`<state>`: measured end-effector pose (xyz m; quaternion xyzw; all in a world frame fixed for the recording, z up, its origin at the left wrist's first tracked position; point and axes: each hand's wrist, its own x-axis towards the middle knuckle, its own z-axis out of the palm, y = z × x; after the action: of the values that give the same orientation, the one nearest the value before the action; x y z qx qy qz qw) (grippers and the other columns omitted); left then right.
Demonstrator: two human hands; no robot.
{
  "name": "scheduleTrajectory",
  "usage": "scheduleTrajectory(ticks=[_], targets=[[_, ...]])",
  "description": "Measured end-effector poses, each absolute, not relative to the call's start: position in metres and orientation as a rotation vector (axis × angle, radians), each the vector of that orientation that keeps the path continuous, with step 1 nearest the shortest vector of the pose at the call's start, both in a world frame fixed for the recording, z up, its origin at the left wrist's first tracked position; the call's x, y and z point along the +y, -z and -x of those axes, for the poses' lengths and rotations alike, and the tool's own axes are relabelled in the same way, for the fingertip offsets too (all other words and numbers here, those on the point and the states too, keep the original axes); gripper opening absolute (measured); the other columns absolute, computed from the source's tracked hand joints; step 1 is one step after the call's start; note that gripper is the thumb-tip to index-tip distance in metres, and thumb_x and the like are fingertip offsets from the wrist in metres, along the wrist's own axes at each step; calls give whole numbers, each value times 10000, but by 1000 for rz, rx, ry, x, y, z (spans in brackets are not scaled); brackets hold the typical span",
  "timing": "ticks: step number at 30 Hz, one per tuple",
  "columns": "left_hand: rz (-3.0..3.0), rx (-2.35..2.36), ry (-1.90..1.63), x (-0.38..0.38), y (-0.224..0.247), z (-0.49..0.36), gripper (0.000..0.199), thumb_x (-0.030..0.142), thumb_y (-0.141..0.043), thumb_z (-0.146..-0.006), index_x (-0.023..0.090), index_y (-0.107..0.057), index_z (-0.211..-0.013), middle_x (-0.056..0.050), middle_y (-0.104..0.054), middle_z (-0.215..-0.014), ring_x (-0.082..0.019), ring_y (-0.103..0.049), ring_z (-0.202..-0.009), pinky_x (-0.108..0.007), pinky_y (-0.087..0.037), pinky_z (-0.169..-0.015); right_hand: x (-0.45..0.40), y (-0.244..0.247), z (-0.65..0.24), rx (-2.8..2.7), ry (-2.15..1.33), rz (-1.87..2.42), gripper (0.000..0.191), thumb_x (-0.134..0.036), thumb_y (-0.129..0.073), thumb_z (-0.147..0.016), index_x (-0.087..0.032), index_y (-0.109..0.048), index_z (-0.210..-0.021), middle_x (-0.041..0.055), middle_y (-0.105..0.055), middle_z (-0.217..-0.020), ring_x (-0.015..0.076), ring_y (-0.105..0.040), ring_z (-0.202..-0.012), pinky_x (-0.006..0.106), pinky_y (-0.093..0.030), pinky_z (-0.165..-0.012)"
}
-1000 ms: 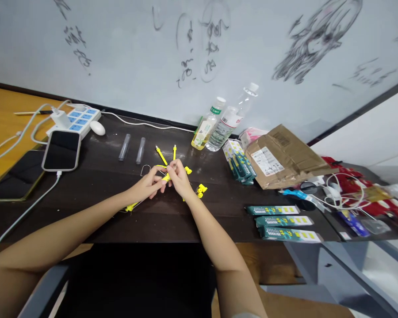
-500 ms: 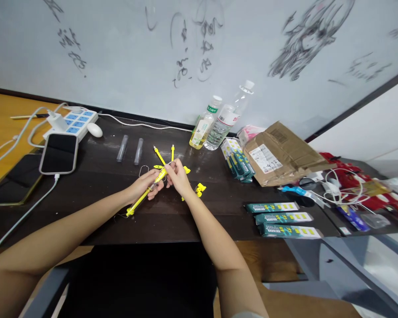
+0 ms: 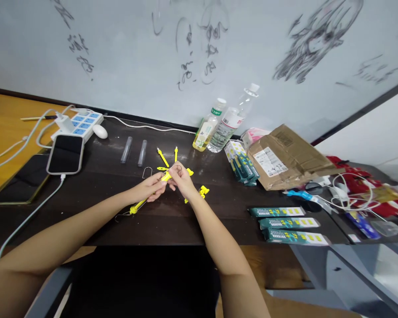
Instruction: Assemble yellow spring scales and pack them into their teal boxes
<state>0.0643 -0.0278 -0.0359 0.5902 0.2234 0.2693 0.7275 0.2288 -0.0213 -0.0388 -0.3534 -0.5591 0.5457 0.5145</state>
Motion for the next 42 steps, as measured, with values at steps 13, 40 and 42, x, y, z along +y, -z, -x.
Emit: scheduleTrajectory(ticks=[13, 40, 42], targets=[[-1377, 539, -610, -28, 33, -61, 289, 467, -484, -894, 191, -442, -967, 88, -381, -606, -25, -291, -352, -151, -241, -315, -23, 32, -240, -1543, -1435, 746, 297, -468, -612, -832, -206, -500, -916, -66, -485, -655, 39, -317, -450, 171, -410, -387], [-1895, 827, -872, -28, 28, -56, 209, 323, -379, -943, 162, -481, -1032, 31, -528, -672, -90, -485, -556, -222, -416, -573, -19, 38, -234, -1356, -1284, 802, 322, -467, -627, -811, -251, -425, -939, -115, -406, -527, 59, -356, -410, 164, -383, -357], [-1861, 790, -867, -29, 32, -57, 221, 339, -427, -927, 173, -478, -1064, 31, -540, -688, -87, -501, -557, -213, -428, -554, -18, 39, -233, -1309, -1254, 823, 317, -467, -629, -809, -245, -429, -914, -128, -379, -484, 53, -331, -381, 154, -359, -347]])
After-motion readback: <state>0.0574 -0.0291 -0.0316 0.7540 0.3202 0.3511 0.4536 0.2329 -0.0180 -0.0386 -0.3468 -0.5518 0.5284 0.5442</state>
